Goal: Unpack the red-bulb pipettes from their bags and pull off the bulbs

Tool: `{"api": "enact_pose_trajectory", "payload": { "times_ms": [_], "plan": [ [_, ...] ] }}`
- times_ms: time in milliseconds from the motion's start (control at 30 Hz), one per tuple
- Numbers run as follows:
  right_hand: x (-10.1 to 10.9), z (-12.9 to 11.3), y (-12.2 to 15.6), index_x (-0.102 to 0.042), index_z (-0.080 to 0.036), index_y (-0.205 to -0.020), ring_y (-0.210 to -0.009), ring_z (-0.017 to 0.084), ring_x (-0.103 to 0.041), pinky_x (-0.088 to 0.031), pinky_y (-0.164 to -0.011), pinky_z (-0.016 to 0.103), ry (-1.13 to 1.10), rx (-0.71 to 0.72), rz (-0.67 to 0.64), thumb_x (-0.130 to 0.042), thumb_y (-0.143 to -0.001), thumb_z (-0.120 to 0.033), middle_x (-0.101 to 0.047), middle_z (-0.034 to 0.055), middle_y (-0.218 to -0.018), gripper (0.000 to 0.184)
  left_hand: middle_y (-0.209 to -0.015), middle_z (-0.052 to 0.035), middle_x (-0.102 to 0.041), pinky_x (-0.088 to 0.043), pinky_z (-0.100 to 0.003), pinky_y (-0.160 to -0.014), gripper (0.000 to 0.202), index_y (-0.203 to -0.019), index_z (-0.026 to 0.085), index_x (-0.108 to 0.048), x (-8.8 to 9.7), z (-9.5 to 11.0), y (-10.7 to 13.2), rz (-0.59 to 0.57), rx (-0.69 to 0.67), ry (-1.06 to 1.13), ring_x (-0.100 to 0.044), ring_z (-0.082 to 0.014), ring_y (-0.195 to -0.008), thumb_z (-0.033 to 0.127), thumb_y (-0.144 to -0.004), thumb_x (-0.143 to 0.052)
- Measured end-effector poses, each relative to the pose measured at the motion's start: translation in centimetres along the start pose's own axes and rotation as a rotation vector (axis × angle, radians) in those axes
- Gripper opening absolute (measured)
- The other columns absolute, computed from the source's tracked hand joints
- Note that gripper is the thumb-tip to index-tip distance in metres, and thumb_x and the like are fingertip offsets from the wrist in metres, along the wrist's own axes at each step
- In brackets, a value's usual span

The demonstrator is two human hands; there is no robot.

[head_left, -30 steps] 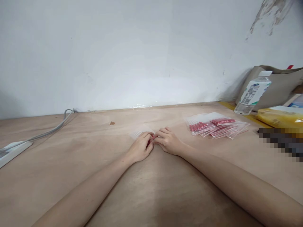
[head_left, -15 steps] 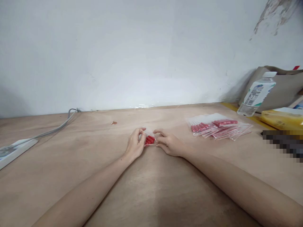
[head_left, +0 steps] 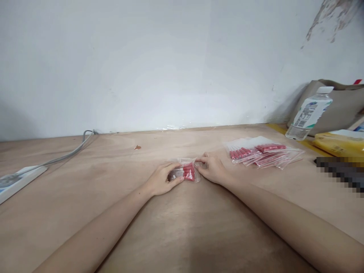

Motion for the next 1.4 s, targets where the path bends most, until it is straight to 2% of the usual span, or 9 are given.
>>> {"api": "enact_pose_trajectory", "payload": {
  "times_ms": [167, 300, 400, 600, 733, 867, 1000, 1233, 1400],
  "plan": [
    [-1.2, -0.6, 0.3, -0.063, -0.019, -0.086, -0.068, 0.013, -0.048, -0.033, -0.067, 0.028, -0.083, 0.053, -0.273, -0.060, -0.072, -0.024, -0.052, -0.0017, -0.068, 0.014, -0.108, -0.0063, -0.061, -0.047, -0.033, -0.080, 0.041, -0.113, 0.020, -0.054, -0.2, -1.2, 0.4, -0.006, 0.105, 0.006, -0.058, -0.0210, -0.094, 0.041, -0.078, -0.054],
    [-1.4, -0.7, 0.4, -0.061, -0.018, -0.097, -0.067, 0.011, -0.045, -0.032, -0.062, 0.023, -0.220, 0.107, -0.407, -0.067, -0.066, -0.040, -0.053, -0.0016, -0.073, 0.038, -0.111, -0.0060, -0.060, -0.046, -0.034, -0.084, 0.043, -0.113, 0.019, -0.054, -0.2, -1.9, 0.4, 0.004, 0.158, 0.003, -0.057, -0.0216, -0.098, 0.045, -0.079, -0.051],
    [-2.2, 0.0, 0.5, -0.062, -0.018, -0.102, -0.062, 0.010, -0.043, -0.032, -0.057, 0.022, -0.362, 0.049, -0.492, -0.068, -0.062, -0.046, -0.051, -0.0028, -0.069, 0.049, -0.113, -0.0058, -0.059, -0.046, -0.034, -0.085, 0.044, -0.113, 0.019, -0.053, -0.4, -2.4, 0.4, -0.006, 0.188, 0.027, -0.057, -0.0216, -0.099, 0.046, -0.079, -0.051],
    [-3.4, 1.5, 0.3, -0.063, -0.016, -0.098, -0.057, 0.010, -0.048, -0.040, -0.057, 0.024, -0.671, -0.192, -0.420, -0.060, -0.070, -0.040, -0.057, -0.0016, -0.065, 0.038, -0.110, -0.0055, -0.059, -0.045, -0.034, -0.086, 0.041, -0.113, 0.020, -0.052, -0.3, -1.9, 0.3, -0.005, 0.115, 0.070, -0.056, -0.0203, -0.099, 0.043, -0.079, -0.053],
    [-3.7, 0.5, 0.1, -0.064, -0.017, -0.091, -0.072, 0.015, -0.056, -0.044, -0.067, 0.026, -0.670, -0.167, -0.403, -0.051, -0.078, -0.035, -0.063, 0.0020, -0.078, 0.025, -0.114, -0.0072, -0.056, -0.043, -0.036, -0.089, 0.041, -0.113, 0.020, -0.052, 0.0, -0.8, 0.3, -0.006, 0.034, 0.094, -0.053, -0.0217, -0.104, 0.040, -0.077, -0.055],
    [-3.2, -0.6, -0.2, -0.062, -0.016, -0.083, -0.075, 0.015, -0.055, -0.043, -0.068, 0.026, -0.564, -0.073, -0.392, -0.044, -0.082, -0.030, -0.062, 0.0025, -0.080, 0.023, -0.118, -0.0057, -0.055, -0.042, -0.036, -0.092, 0.041, -0.117, 0.022, -0.049, -0.7, -0.5, 0.5, -0.084, 0.035, 0.179, -0.053, -0.0205, -0.105, 0.039, -0.080, -0.052],
    [-3.2, -1.5, 0.0, -0.060, -0.016, -0.089, -0.072, 0.012, -0.053, -0.043, -0.068, 0.024, -0.591, -0.027, -0.446, -0.047, -0.080, -0.024, -0.060, 0.0017, -0.085, 0.017, -0.121, -0.0043, -0.054, -0.041, -0.036, -0.094, 0.044, -0.120, 0.023, -0.046, -1.0, -0.5, 0.4, -0.114, 0.039, 0.187, -0.051, -0.0205, -0.109, 0.041, -0.080, -0.052],
    [-4.2, 0.1, 0.4, -0.051, -0.016, -0.096, -0.075, 0.011, -0.053, -0.044, -0.068, 0.025, -0.813, -0.235, -0.437, -0.059, -0.071, -0.023, -0.057, 0.0027, -0.088, 0.027, -0.127, -0.0052, -0.049, -0.040, -0.035, -0.096, 0.046, -0.122, 0.021, -0.045, -0.9, -1.1, 0.3, -0.099, 0.084, 0.105, -0.047, -0.0208, -0.114, 0.043, -0.081, -0.049],
    [-4.6, -0.2, 0.5, -0.054, -0.015, -0.083, -0.067, 0.010, -0.050, -0.042, -0.064, 0.024, -0.829, -0.244, -0.520, -0.065, -0.064, -0.024, -0.054, -0.0011, -0.074, 0.024, -0.128, -0.0058, -0.048, -0.041, -0.035, -0.094, 0.048, -0.124, 0.021, -0.044, -1.2, -1.5, 0.4, -0.122, 0.103, 0.063, -0.047, -0.0220, -0.115, 0.045, -0.082, -0.047]
  ]
}}
Point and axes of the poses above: each hand's wrist, its own y-axis away from the middle knuckle, its own x-axis out of the back of the hand, z = x × y, the point moved 10 cm from there along -y, towards the middle knuckle
